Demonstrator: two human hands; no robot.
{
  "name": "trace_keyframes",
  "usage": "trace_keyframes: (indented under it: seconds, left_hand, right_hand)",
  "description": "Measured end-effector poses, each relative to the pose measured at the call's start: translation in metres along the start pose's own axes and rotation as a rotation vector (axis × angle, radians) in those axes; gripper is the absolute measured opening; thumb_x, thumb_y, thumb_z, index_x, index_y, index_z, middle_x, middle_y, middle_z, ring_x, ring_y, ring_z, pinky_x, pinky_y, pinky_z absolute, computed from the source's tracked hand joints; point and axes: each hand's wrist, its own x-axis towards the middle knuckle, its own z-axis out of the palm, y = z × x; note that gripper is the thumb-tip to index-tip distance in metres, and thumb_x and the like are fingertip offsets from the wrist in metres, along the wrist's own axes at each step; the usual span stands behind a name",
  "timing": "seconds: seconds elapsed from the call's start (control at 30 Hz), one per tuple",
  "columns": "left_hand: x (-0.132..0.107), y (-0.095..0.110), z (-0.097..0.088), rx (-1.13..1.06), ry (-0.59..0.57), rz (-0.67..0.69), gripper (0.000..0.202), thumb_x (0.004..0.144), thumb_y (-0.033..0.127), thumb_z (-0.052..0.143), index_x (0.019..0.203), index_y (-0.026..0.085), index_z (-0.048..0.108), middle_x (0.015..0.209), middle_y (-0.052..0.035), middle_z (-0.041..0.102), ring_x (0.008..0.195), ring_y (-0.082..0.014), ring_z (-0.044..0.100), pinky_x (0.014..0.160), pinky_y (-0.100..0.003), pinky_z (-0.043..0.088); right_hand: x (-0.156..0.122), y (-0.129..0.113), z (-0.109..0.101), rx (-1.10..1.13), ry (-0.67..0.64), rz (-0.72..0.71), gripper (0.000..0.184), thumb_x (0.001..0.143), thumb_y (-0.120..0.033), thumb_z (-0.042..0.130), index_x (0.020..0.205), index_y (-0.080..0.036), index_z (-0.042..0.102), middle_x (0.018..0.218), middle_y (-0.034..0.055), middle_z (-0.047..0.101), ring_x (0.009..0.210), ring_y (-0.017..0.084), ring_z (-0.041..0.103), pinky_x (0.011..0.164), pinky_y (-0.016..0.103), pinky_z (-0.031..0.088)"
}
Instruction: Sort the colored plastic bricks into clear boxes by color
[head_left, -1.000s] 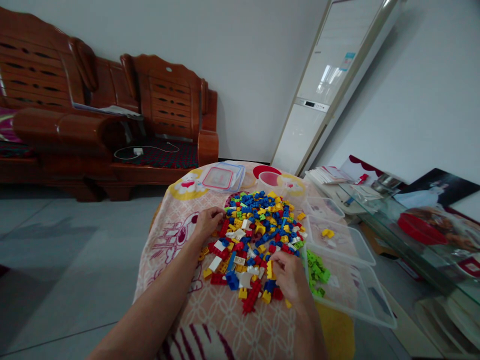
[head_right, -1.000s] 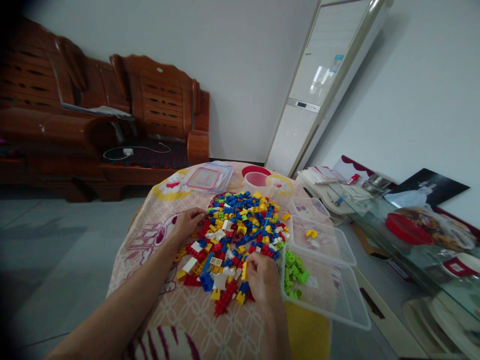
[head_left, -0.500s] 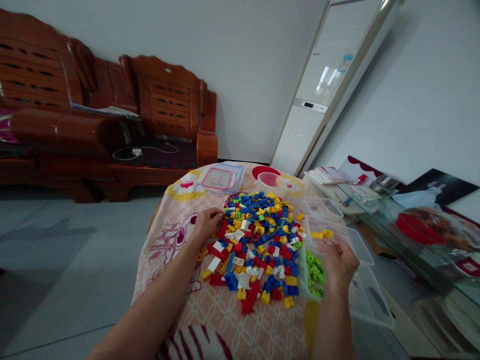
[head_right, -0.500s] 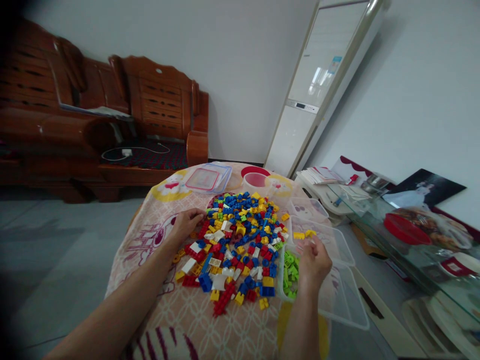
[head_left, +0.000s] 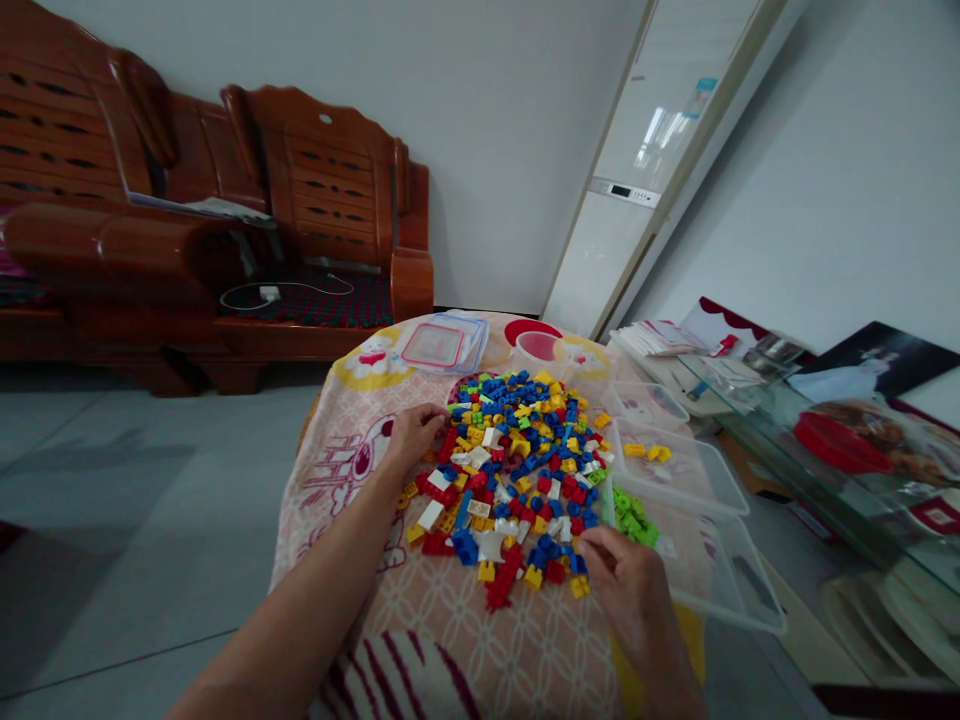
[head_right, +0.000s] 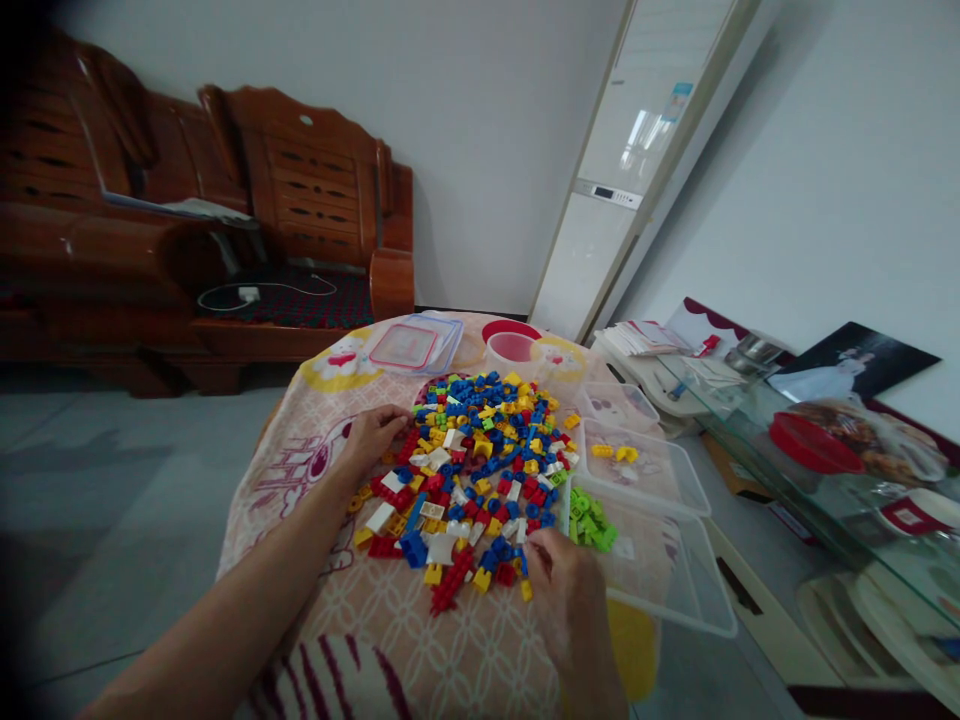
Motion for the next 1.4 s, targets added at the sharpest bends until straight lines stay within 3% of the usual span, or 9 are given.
trace_keyframes:
  seconds: [0.2,0.4,0.53,0.7,0.97,1.1,1.23,1.3,1.4]
  left_hand:
    - [-0.001,0.001,0.0,0.0,-0.001,-0.022,0.024,0.07,0.036,0.057,0.078,0.016,0.068,0.07,-0.0033,0.068,0.065,-0.0174,0.062,0.062,-0.027,0.049]
    - [0.004,-0.008,0.001,0.025,-0.007,0.009,0.025,0.071,0.036,0.055,0.078,0.016,0.069,0.068,-0.0035,0.068,0.064,-0.0174,0.061,0.059,-0.026,0.047]
    - [0.004,-0.009,0.0,0.042,-0.005,0.016,0.025,0.071,0.035,0.054,0.079,0.016,0.069,0.068,-0.0035,0.068,0.064,-0.0175,0.062,0.06,-0.026,0.047]
    - [0.002,-0.004,0.0,0.034,0.001,0.007,0.025,0.07,0.036,0.056,0.078,0.017,0.069,0.068,-0.0035,0.069,0.065,-0.0179,0.063,0.06,-0.026,0.048]
    - [0.001,-0.001,-0.001,0.032,-0.002,0.01,0.024,0.07,0.034,0.055,0.078,0.017,0.069,0.067,-0.0036,0.068,0.064,-0.0177,0.062,0.059,-0.026,0.047]
    - [0.0,0.001,-0.001,0.026,-0.002,0.014,0.023,0.07,0.034,0.055,0.077,0.016,0.069,0.067,-0.0036,0.068,0.064,-0.0178,0.062,0.06,-0.026,0.048]
    - [0.0,0.0,-0.001,0.02,0.004,0.017,0.023,0.07,0.033,0.055,0.078,0.017,0.069,0.068,-0.0034,0.069,0.064,-0.0176,0.063,0.06,-0.026,0.048]
    - [0.001,-0.002,-0.001,0.022,-0.001,0.014,0.023,0.07,0.033,0.055,0.079,0.017,0.069,0.068,-0.0034,0.069,0.064,-0.0175,0.062,0.06,-0.025,0.048]
    - [0.001,-0.004,0.0,0.022,-0.005,0.009,0.024,0.071,0.034,0.055,0.079,0.017,0.069,0.069,-0.0038,0.069,0.064,-0.0175,0.062,0.06,-0.026,0.048]
  right_hand:
    - [-0.031,0.018,0.014,-0.434,-0.092,0.037,0.028,0.086,-0.032,0.048,0.062,-0.026,0.061,0.062,0.0046,0.067,0.06,0.022,0.064,0.055,0.031,0.039]
    - [-0.032,0.024,0.04,-0.528,-0.059,0.072,0.014,0.083,-0.026,0.055,0.088,-0.021,0.067,0.077,0.008,0.071,0.071,0.023,0.067,0.061,0.029,0.044]
    - [-0.021,0.018,0.048,-0.383,0.003,0.0,0.018,0.084,-0.024,0.051,0.091,-0.02,0.067,0.079,0.0065,0.071,0.069,0.021,0.067,0.06,0.027,0.044]
    - [-0.004,0.01,0.036,-0.01,0.13,-0.079,0.03,0.083,-0.032,0.05,0.101,-0.018,0.069,0.089,0.0083,0.073,0.074,0.02,0.067,0.067,0.027,0.05]
    - [0.038,0.028,0.001,0.487,0.191,0.185,0.051,0.071,-0.052,0.066,0.101,-0.01,0.068,0.057,0.0008,0.062,0.042,0.015,0.055,0.035,0.023,0.041]
    - [0.07,0.053,-0.015,0.589,0.4,0.256,0.063,0.063,-0.051,0.072,0.109,-0.007,0.065,0.062,0.0029,0.065,0.042,0.015,0.057,0.031,0.021,0.038]
    - [0.088,0.07,-0.025,0.62,0.594,0.268,0.082,0.062,-0.048,0.073,0.13,-0.007,0.053,0.081,0.008,0.071,0.06,0.022,0.067,0.041,0.025,0.05]
    - [0.086,0.068,-0.026,0.594,0.565,0.26,0.079,0.065,-0.048,0.071,0.131,-0.008,0.053,0.087,0.0098,0.072,0.064,0.023,0.069,0.044,0.027,0.052]
    - [0.069,0.051,-0.019,0.547,0.426,0.209,0.06,0.071,-0.049,0.066,0.114,-0.008,0.065,0.082,0.0106,0.072,0.061,0.022,0.068,0.044,0.027,0.051]
